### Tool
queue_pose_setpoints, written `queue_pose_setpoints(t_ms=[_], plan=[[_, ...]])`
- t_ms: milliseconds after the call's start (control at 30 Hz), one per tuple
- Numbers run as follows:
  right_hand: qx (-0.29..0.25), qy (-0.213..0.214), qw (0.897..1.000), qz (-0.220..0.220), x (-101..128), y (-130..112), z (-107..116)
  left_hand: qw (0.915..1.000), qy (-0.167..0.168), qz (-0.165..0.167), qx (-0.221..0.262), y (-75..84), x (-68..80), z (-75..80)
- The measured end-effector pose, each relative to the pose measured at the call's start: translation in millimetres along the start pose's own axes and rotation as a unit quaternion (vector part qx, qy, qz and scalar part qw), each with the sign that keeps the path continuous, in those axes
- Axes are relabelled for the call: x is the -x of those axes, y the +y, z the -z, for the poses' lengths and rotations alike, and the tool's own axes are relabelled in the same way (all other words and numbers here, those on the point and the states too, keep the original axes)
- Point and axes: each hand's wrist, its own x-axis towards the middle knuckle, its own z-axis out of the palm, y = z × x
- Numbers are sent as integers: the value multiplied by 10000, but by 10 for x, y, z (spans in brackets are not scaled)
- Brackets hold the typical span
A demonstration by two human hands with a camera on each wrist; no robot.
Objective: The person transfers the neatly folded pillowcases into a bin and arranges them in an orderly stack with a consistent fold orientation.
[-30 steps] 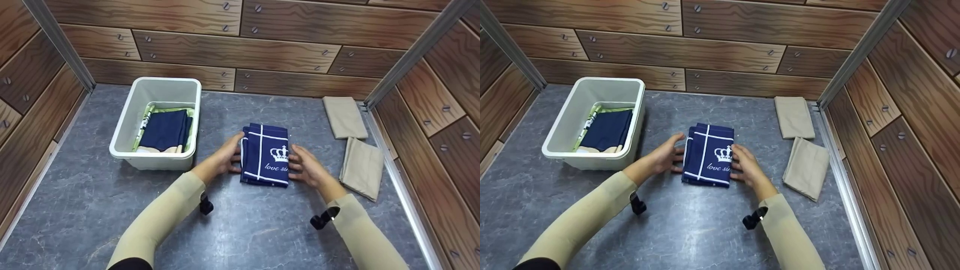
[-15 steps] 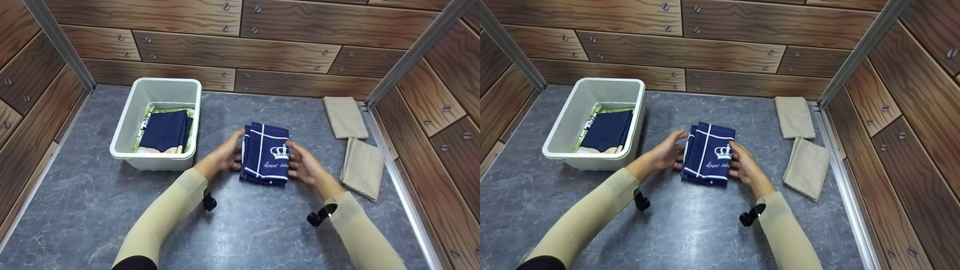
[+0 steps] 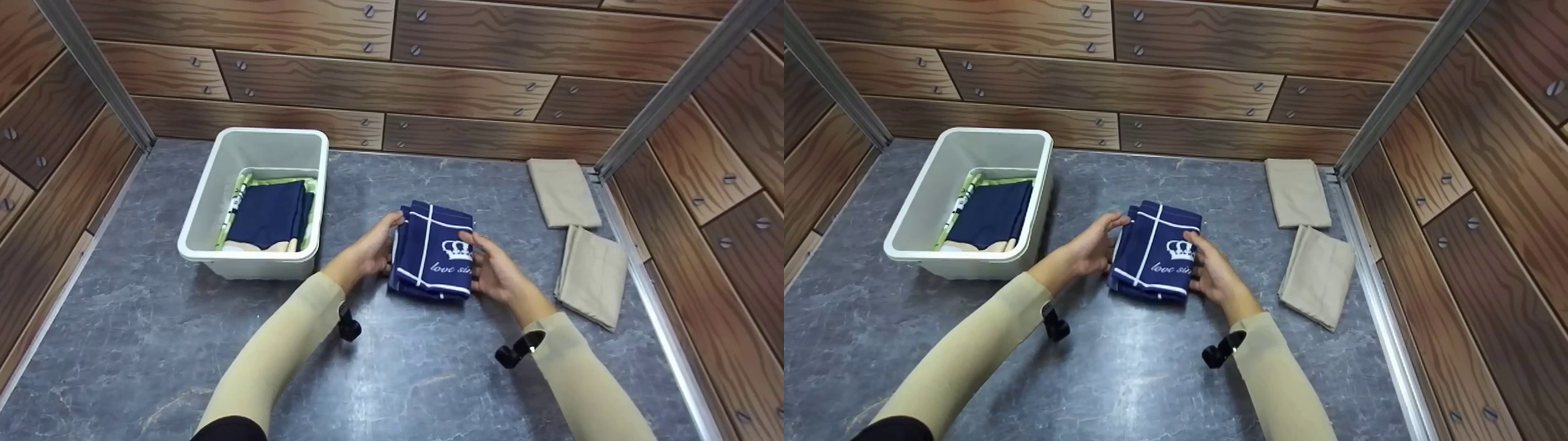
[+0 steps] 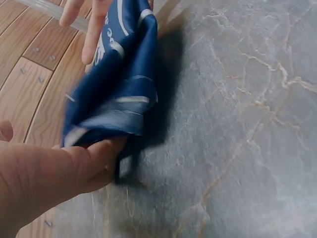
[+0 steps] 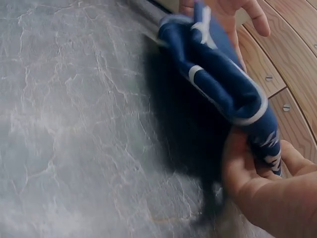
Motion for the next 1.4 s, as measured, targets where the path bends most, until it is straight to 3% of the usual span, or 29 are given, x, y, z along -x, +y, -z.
queue_pose_setpoints(t_ms=[200, 333, 467, 667, 867, 1000, 1167, 1400], plan=[[-766, -114, 9968, 198, -8, -20, -29, 9996, 85, -184, 175, -98, -164, 67], [-1245, -180, 9913, 379, -15, -34, -49, 9977, 97, -354, 568, -69, -100, 36], [-1360, -179, 9894, 465, -30, -29, -54, 9950, -90, -367, 923, -44, -39, 3], [-945, 20, 9951, 308, -26, 1, -18, 9945, -32, -505, 920, -50, -15, 21], [-389, 87, 9989, 255, -16, 27, 11, 9974, -466, -463, 282, -8, 26, 38], [177, 160, 9995, 186, -20, 23, 33, 9971, -733, -204, 29, 42, 9, 65], [742, 292, 9967, 164, -21, -8, 102, 9962, -810, 163, -274, 88, -44, 141], [775, 283, 9963, 220, -32, -33, 185, 9902, -1009, 440, -858, 112, -115, 202]])
